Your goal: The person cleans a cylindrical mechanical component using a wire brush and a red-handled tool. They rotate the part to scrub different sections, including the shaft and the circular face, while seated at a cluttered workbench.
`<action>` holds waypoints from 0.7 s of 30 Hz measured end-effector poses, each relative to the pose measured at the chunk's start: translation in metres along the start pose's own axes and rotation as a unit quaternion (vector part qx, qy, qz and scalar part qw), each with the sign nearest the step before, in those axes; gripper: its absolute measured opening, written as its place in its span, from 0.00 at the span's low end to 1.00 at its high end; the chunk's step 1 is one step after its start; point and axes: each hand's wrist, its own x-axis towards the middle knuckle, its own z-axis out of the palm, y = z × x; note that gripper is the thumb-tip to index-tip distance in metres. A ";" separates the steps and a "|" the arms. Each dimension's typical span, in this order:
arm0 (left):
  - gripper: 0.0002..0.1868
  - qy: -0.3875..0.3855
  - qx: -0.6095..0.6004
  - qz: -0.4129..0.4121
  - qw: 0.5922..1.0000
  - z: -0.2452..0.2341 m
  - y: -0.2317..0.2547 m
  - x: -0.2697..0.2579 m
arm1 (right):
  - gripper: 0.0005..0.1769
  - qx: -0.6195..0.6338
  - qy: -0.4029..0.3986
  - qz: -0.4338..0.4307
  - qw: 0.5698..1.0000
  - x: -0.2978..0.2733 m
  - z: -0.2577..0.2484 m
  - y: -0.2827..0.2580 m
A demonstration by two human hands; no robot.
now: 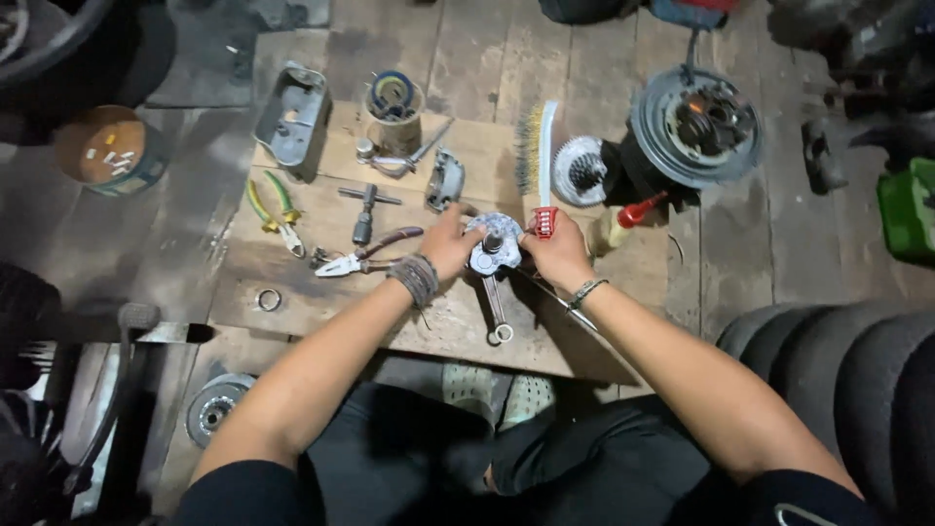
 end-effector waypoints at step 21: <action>0.30 0.161 0.435 0.149 0.873 0.011 -0.015 0.022 | 0.23 -0.363 -0.111 -0.087 0.921 -0.081 -0.080 -0.101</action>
